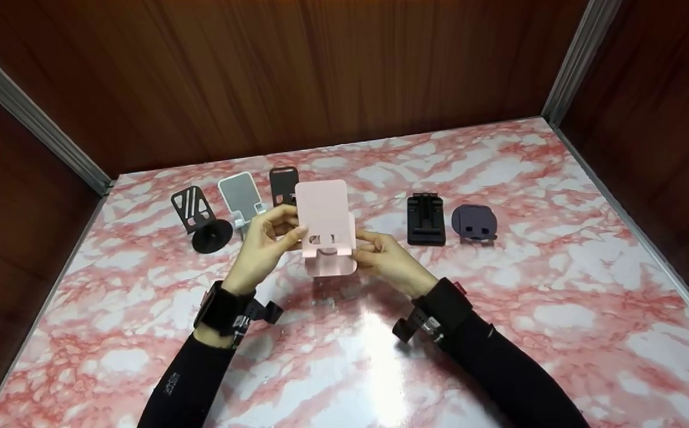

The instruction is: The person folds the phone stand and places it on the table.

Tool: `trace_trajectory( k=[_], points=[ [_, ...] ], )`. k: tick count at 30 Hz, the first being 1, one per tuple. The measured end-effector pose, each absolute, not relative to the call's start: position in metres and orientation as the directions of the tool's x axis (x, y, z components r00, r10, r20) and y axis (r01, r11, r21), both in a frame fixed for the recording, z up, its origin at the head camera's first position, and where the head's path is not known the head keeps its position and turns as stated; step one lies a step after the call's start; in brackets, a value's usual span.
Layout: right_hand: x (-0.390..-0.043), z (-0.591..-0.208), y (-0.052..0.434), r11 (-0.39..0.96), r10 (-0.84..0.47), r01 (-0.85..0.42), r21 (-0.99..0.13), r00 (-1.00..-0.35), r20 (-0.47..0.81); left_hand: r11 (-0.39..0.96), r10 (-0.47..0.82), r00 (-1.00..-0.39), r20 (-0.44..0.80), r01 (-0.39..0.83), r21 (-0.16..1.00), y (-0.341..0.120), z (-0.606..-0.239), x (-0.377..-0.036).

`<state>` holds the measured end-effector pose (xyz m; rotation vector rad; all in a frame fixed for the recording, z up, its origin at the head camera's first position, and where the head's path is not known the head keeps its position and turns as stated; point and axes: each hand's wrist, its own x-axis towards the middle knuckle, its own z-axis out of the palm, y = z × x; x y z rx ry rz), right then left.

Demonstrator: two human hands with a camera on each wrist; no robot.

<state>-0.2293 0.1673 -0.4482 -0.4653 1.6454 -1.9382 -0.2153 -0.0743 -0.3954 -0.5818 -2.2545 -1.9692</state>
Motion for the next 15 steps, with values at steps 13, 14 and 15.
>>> trace_trajectory(
  k=[13,14,15],
  points=[
    [-0.2241,-0.4511,0.1621,-0.199,-0.623,0.259,-0.945,-0.778,-0.082,0.141,0.221,-0.912,0.344,0.379,0.915,-0.0782,-0.3990,-0.2083],
    [-0.2239,-0.4514,0.1622,-0.201,-0.622,0.258,-0.945,-0.779,-0.081,0.140,0.219,-0.914,0.343,0.377,0.916,-0.0784,-0.3990,-0.2078],
    [-0.2238,-0.4516,0.1624,-0.201,-0.620,0.259,-0.945,-0.780,-0.082,0.138,0.217,-0.914,0.343,0.377,0.916,-0.0786,-0.3993,-0.2075]
  ],
)
